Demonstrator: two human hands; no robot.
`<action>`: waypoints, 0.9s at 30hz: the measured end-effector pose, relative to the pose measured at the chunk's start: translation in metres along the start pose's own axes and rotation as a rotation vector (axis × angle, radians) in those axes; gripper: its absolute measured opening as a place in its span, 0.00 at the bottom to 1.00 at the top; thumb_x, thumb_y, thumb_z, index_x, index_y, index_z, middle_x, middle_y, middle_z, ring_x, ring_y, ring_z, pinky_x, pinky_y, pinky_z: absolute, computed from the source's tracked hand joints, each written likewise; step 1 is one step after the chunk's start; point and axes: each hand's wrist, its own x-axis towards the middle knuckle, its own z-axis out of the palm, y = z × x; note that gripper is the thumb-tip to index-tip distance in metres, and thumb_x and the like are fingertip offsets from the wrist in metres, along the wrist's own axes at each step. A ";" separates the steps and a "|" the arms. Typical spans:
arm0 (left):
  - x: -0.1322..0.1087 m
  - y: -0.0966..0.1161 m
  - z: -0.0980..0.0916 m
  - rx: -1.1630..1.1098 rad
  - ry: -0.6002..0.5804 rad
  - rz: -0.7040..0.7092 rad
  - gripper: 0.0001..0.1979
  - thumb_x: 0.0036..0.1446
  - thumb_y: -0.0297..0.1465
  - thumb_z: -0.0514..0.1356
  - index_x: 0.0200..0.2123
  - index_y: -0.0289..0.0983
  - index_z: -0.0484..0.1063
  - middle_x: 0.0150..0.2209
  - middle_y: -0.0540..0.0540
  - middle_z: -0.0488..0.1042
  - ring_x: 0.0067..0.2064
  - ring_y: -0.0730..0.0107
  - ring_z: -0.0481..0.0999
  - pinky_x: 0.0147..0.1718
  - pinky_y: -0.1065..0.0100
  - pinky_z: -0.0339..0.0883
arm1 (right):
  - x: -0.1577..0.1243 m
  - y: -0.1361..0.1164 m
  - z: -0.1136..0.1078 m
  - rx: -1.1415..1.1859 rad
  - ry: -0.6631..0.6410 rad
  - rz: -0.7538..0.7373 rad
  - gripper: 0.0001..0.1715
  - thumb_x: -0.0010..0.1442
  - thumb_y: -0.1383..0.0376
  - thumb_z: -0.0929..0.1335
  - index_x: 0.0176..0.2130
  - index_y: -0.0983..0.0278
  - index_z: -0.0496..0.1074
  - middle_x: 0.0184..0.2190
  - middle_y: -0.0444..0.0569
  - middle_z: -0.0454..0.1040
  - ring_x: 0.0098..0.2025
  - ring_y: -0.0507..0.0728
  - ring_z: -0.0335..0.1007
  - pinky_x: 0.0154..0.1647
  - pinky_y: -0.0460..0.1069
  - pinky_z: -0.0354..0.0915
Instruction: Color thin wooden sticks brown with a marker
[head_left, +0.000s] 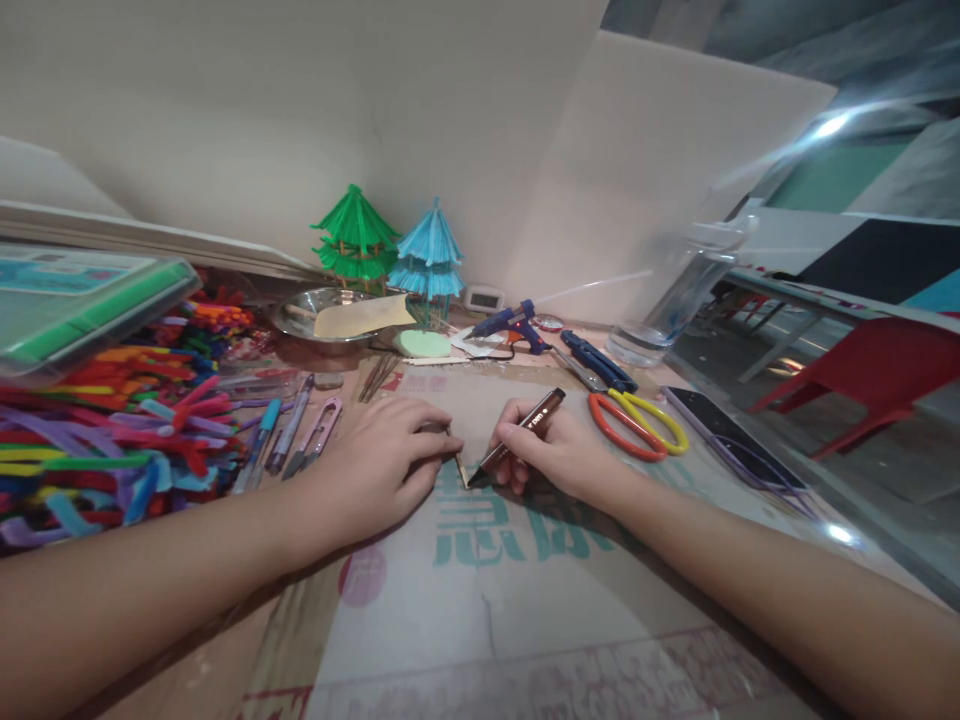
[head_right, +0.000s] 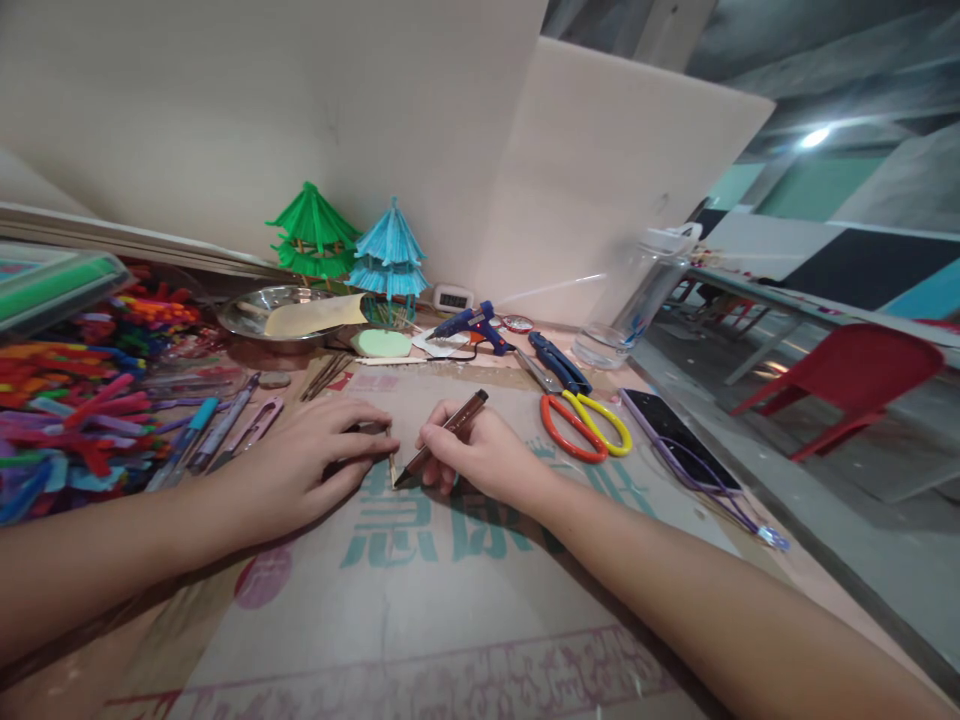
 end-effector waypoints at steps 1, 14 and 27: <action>0.000 0.000 0.000 0.001 -0.005 -0.001 0.17 0.61 0.28 0.51 0.48 0.42 0.76 0.50 0.42 0.72 0.52 0.56 0.70 0.52 0.51 0.63 | 0.000 0.000 0.000 0.009 0.007 -0.008 0.15 0.56 0.55 0.68 0.29 0.63 0.63 0.17 0.41 0.72 0.16 0.48 0.65 0.18 0.43 0.62; 0.000 0.000 0.001 0.009 -0.023 -0.004 0.18 0.60 0.27 0.51 0.49 0.43 0.75 0.51 0.42 0.71 0.54 0.57 0.68 0.53 0.51 0.62 | 0.002 0.000 -0.002 0.001 0.002 0.014 0.16 0.56 0.55 0.69 0.28 0.63 0.63 0.16 0.41 0.72 0.15 0.48 0.66 0.17 0.42 0.62; 0.000 0.000 0.000 0.009 -0.034 -0.006 0.19 0.61 0.27 0.51 0.50 0.42 0.75 0.51 0.41 0.72 0.54 0.55 0.68 0.53 0.49 0.61 | 0.003 0.002 -0.002 0.040 0.028 -0.025 0.16 0.57 0.54 0.69 0.30 0.63 0.64 0.18 0.40 0.72 0.16 0.48 0.66 0.19 0.44 0.63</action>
